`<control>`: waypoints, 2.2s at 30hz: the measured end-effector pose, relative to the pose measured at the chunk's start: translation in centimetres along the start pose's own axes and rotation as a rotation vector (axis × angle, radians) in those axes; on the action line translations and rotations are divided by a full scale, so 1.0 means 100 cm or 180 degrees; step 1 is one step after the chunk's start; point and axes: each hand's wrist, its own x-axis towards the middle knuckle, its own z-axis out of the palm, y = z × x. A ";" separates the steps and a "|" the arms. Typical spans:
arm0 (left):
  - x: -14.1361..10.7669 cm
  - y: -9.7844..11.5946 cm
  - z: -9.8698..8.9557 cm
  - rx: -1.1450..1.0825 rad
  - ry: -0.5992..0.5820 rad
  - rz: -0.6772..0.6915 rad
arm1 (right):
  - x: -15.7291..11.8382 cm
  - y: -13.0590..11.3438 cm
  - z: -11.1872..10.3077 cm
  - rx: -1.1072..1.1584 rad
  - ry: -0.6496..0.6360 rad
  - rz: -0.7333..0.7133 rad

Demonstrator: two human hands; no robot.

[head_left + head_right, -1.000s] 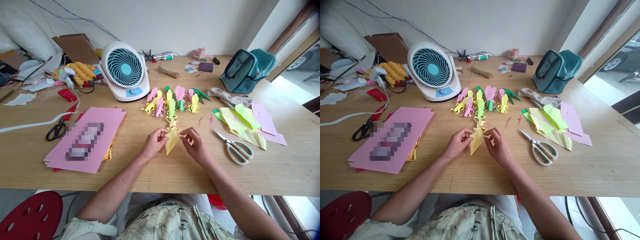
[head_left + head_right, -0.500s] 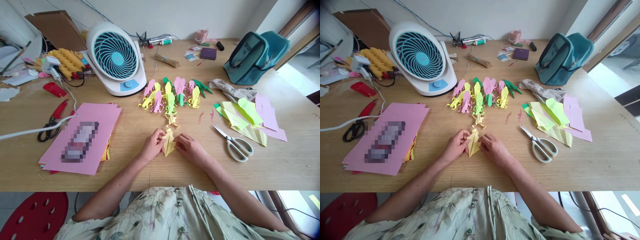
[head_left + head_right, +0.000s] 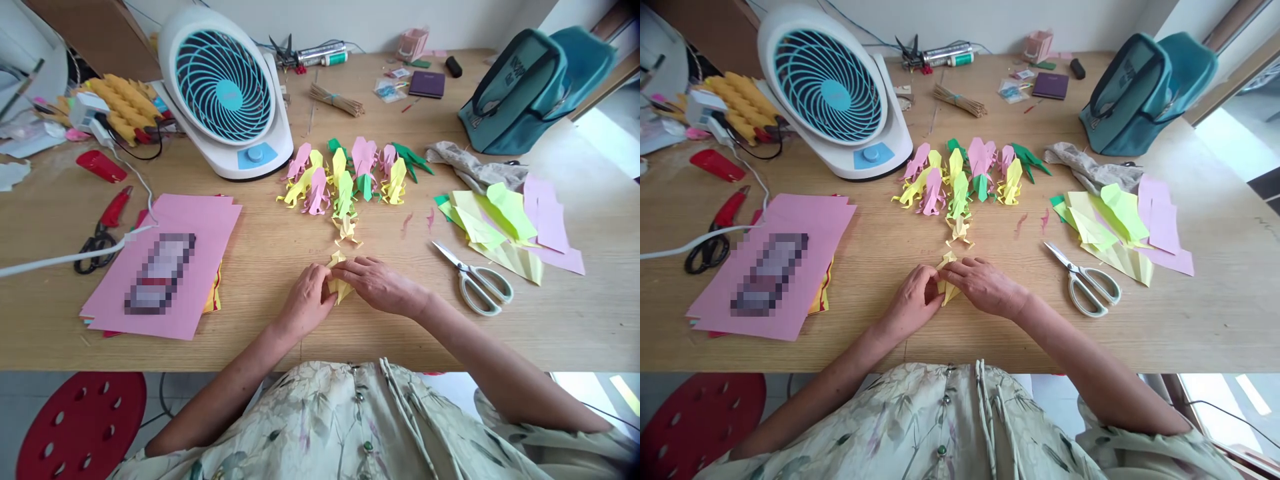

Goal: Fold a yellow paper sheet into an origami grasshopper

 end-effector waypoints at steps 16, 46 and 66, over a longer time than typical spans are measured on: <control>-0.010 0.005 -0.006 0.0184 -0.0287 0.0337 | -0.024 0.015 0.003 0.1419 0.0613 0.0121; -0.003 0.034 0.003 0.1348 -0.0475 0.0312 | -0.042 0.012 0.007 0.2026 0.0960 0.0749; 0.011 0.032 0.019 0.1463 -0.0330 0.0677 | -0.067 0.038 -0.010 0.1641 0.0613 0.0808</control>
